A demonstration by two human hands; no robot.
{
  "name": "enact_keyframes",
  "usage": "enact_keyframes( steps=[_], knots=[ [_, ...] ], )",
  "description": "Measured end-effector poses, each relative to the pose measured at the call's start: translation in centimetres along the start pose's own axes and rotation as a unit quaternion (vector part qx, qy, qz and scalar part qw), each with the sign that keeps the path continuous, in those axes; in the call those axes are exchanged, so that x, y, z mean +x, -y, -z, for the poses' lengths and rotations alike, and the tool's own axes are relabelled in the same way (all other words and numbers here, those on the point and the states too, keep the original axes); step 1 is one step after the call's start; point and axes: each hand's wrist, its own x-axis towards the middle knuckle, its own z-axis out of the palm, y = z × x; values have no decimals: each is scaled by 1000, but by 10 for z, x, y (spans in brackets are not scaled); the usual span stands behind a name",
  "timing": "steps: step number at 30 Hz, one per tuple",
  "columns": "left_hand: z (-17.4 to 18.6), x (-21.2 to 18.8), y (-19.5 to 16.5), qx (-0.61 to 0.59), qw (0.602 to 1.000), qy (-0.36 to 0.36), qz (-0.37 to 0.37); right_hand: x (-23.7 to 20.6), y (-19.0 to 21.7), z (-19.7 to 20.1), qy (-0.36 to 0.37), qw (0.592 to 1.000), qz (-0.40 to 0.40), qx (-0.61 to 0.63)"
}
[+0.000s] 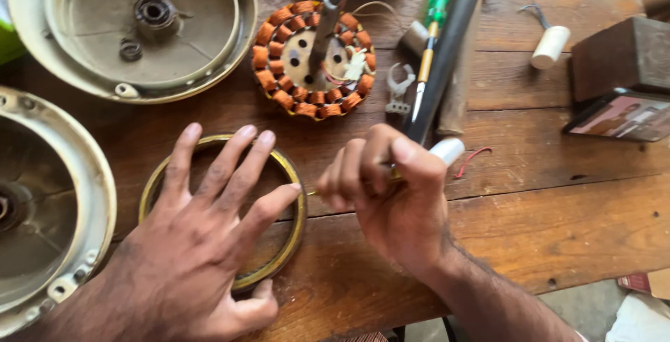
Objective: The person holds a brass ring against the wooden workbench with their left hand and uses a screwdriver to pry along the ring's edge, working around its circumference. Disassembled ceiling fan motor parts, including stator windings and housings, lie on the bench around them.
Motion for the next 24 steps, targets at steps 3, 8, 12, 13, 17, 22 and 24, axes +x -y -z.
enact_keyframes(
  steps=[3, 8, 12, 13, 17, 22, 24],
  knots=[
    [0, -2, 2, -12, 1000, 3, 1, 1, 10, 0, 22, 987, 12, -161],
    [0, 0, 1, -15, 999, -25, 15, 3, 26, -1, -17, 920, -15, -391],
    [1, 4, -1, -7, 998, -44, 46, 8, 42, -6, -92, 885, -108, -443],
    [3, 5, -2, -12, 998, -41, 53, 9, 47, -7, -53, 871, -87, -480],
    [6, 10, -6, -36, 996, -26, 77, 9, 64, 1, 109, 801, 7, -589],
    [10, 14, -7, -70, 993, -62, 66, 1, 70, 16, 121, 763, 44, -634],
    [12, 13, -5, -100, 989, -86, 60, -4, 68, 18, 94, 764, 37, -637]
  ],
)
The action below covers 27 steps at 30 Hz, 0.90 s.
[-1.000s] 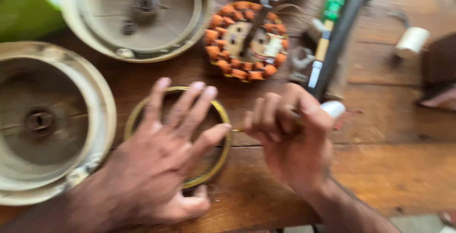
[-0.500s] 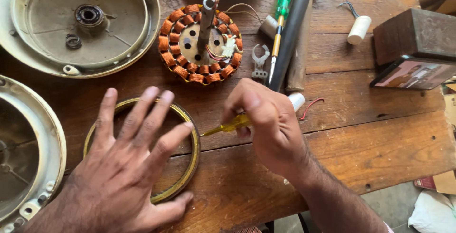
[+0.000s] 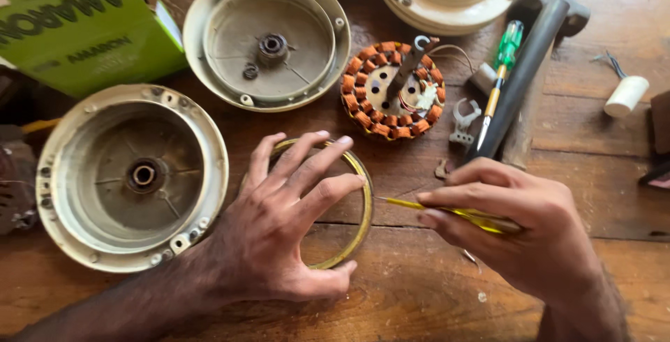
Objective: The person holds a brass ring against the wooden workbench with their left hand and uses a screwdriver to pry along the ring's edge, working around its circumference. Disassembled ceiling fan motor parts, including stator windings and housings, lie on the bench around them.
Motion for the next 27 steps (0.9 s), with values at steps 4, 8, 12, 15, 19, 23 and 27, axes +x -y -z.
enact_keyframes(
  steps=[4, 8, 12, 15, 19, 23, 27],
  knots=[
    [1, -1, 1, -65, 996, -53, -23, -12, 5, -6, -79, 995, 43, -29],
    [1, -3, 3, -110, 990, -86, -29, -22, 7, -16, -125, 992, 22, -24],
    [0, -3, 2, -124, 986, -111, -23, -21, 2, -26, -71, 997, 43, -1],
    [3, -5, 4, -152, 984, -97, 9, -22, -1, -27, -100, 992, 68, -33],
    [-3, -4, 1, -126, 988, -93, -7, -30, 0, -23, -233, 972, -34, 29],
    [-6, -4, 1, -106, 992, -72, -17, -35, -1, -26, -214, 977, 19, -1],
    [-5, -5, 2, -117, 991, -72, -9, -32, 0, -33, -208, 978, 25, -20]
  ],
)
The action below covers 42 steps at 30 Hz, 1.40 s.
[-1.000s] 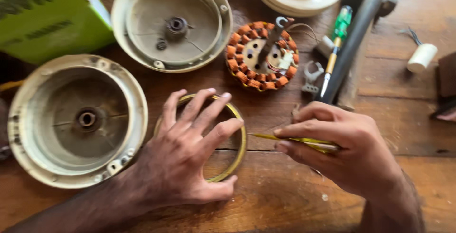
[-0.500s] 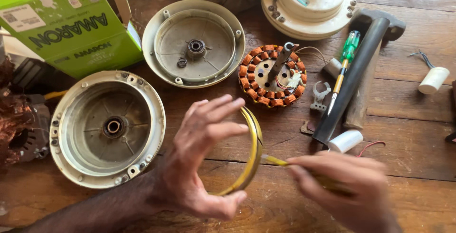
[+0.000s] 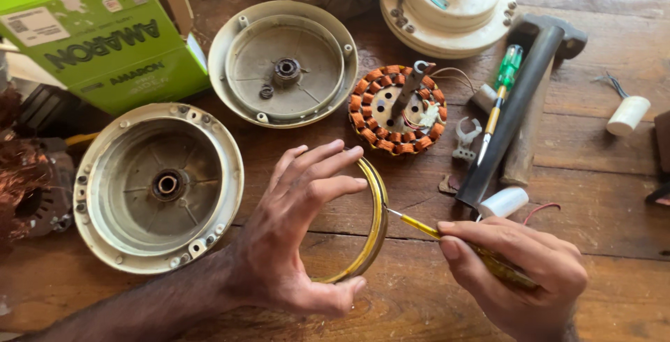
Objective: The person holds a brass ring against the wooden workbench with their left hand and uses a screwdriver to pry along the ring's edge, working around its circumference. Disassembled ceiling fan motor parts, including stator windings and housings, lie on the bench around them.
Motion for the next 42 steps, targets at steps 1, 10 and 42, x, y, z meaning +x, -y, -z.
enact_keyframes(
  steps=[1, 10, 42],
  knots=[
    [0, 0, 0, -1, 1000, -1, 1, 1, 1, -2, -4, 1000, -4, 5],
    [1, 0, 2, -15, 1000, -12, 0, -2, -2, -5, 22, 992, -103, 77],
    [-23, 7, -4, 153, 979, 129, 26, 12, -16, -1, -32, 997, -47, -44]
  ],
)
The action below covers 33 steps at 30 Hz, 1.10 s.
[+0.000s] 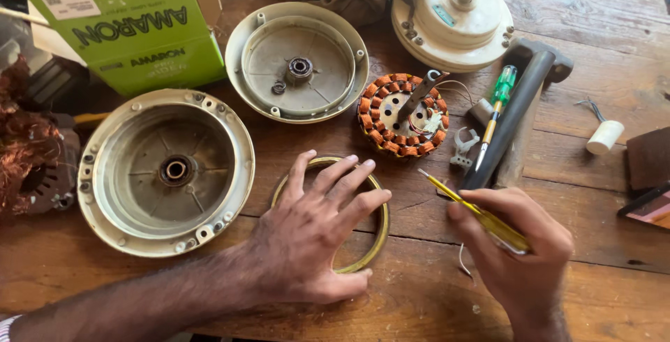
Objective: The person holds a brass ring against the wooden workbench with their left hand and uses a screwdriver to pry along the ring's edge, working around its circumference. Disassembled ceiling fan motor parts, including stator windings and housings, lie on the bench around them.
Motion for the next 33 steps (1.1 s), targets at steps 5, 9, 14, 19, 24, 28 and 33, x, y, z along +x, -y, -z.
enact_keyframes(
  steps=[5, 9, 14, 19, 24, 28, 33],
  knots=[
    [0, -4, 0, 32, 998, -34, 49, 0, 9, -3, 20, 997, 55, -52],
    [-2, -3, -4, 59, 995, -38, 74, -19, 28, -11, 16, 992, 71, -101],
    [-3, -4, -7, 85, 992, -57, 77, -52, 50, -34, -57, 991, -53, -109],
    [0, -5, -8, 94, 991, -64, 77, -61, 53, -33, -33, 991, -42, -122],
    [0, -4, -10, 93, 991, -54, 85, -63, 58, -30, -34, 992, -61, -109],
    [1, -4, -11, 90, 990, -52, 91, -58, 65, -35, -27, 991, -73, -107],
    [1, -4, -10, 69, 993, -42, 90, -53, 74, -37, -21, 990, -50, -133]
  ],
)
